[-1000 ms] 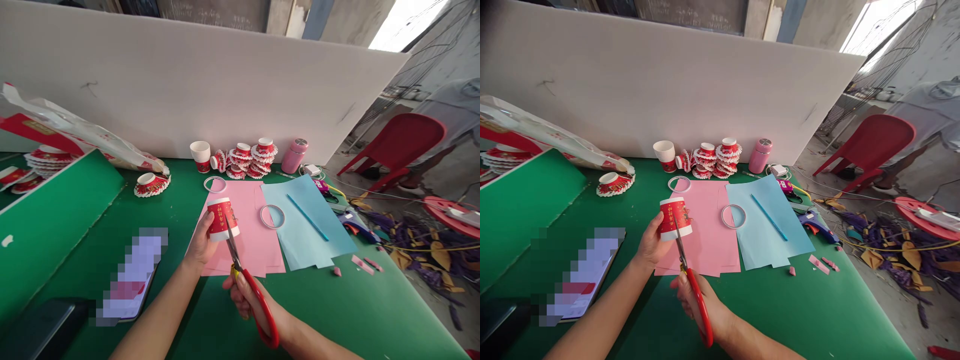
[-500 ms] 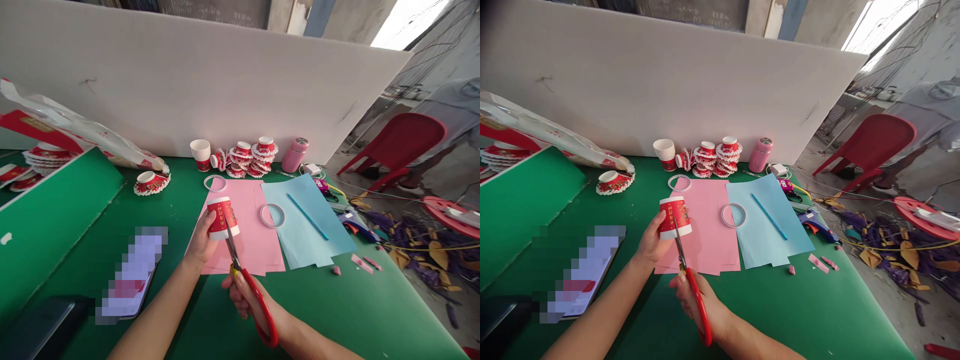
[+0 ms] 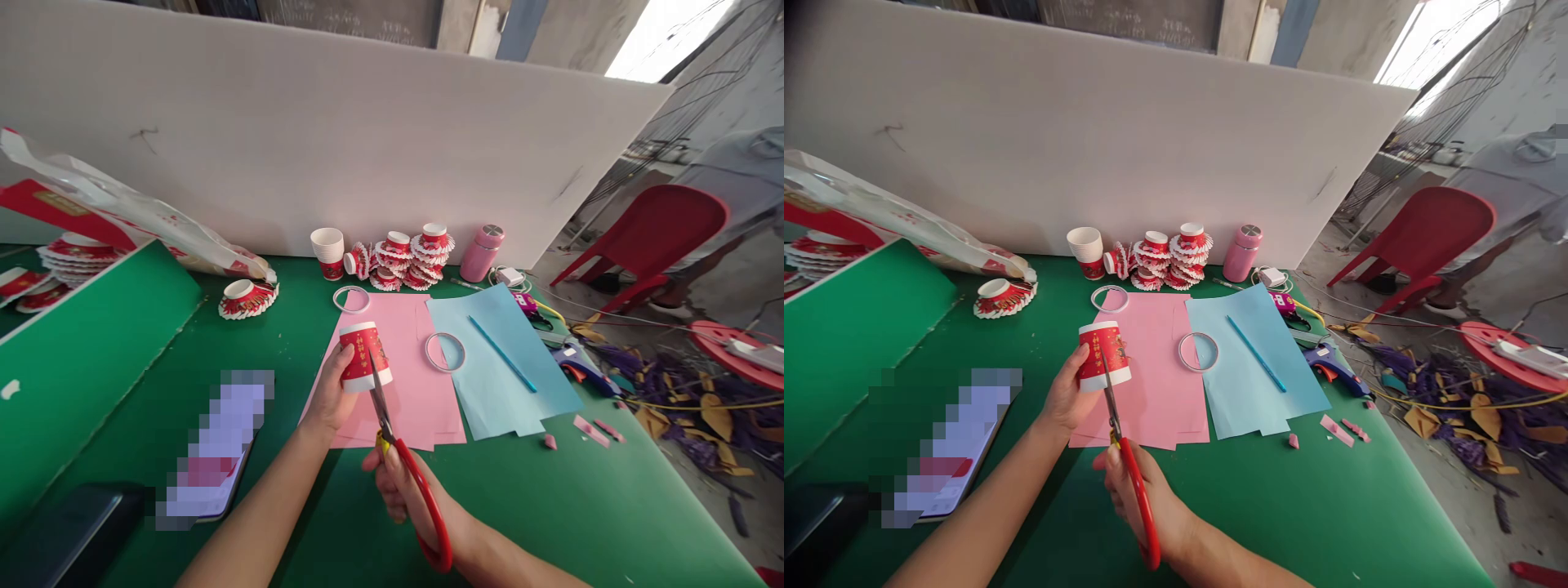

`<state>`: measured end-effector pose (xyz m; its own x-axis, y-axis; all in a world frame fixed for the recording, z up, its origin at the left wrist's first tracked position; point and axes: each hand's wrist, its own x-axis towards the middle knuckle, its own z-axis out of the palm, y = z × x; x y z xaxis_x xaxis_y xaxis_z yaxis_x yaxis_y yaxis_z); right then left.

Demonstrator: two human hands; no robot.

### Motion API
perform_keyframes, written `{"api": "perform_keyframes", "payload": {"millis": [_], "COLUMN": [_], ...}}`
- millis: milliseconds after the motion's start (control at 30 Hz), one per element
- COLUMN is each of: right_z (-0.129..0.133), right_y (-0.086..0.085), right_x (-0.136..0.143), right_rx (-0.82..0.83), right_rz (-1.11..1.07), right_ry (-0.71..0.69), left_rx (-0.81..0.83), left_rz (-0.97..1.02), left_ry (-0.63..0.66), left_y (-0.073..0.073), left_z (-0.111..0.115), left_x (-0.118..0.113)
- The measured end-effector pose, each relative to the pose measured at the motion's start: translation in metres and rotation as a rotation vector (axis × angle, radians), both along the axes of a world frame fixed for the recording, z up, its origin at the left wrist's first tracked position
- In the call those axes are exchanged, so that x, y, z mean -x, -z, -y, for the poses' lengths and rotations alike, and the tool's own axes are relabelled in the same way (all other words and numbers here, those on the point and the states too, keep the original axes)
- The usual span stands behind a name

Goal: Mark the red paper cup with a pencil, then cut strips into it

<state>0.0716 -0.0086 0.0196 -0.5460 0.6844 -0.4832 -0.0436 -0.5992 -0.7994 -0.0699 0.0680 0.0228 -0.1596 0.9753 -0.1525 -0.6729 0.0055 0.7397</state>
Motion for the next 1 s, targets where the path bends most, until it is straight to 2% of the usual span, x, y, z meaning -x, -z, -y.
{"api": "perform_keyframes", "payload": {"millis": [400,633,1000], "right_z": [0.001,0.003,0.007], "right_y": [-0.002,-0.005,0.012], "right_x": [0.001,0.000,0.005], "right_rx": [0.030,0.022,-0.001], "right_rz": [-0.010,-0.048,-0.076], "right_ry": [0.035,0.033,0.038], "left_rx": [0.020,0.104,0.090], "left_rz": [0.032,0.111,0.154], "left_ry": [-0.013,-0.040,-0.049], "left_y": [0.003,0.002,-0.004], "left_z": [-0.001,-0.002,-0.001], "left_x": [-0.001,-0.001,0.000]}}
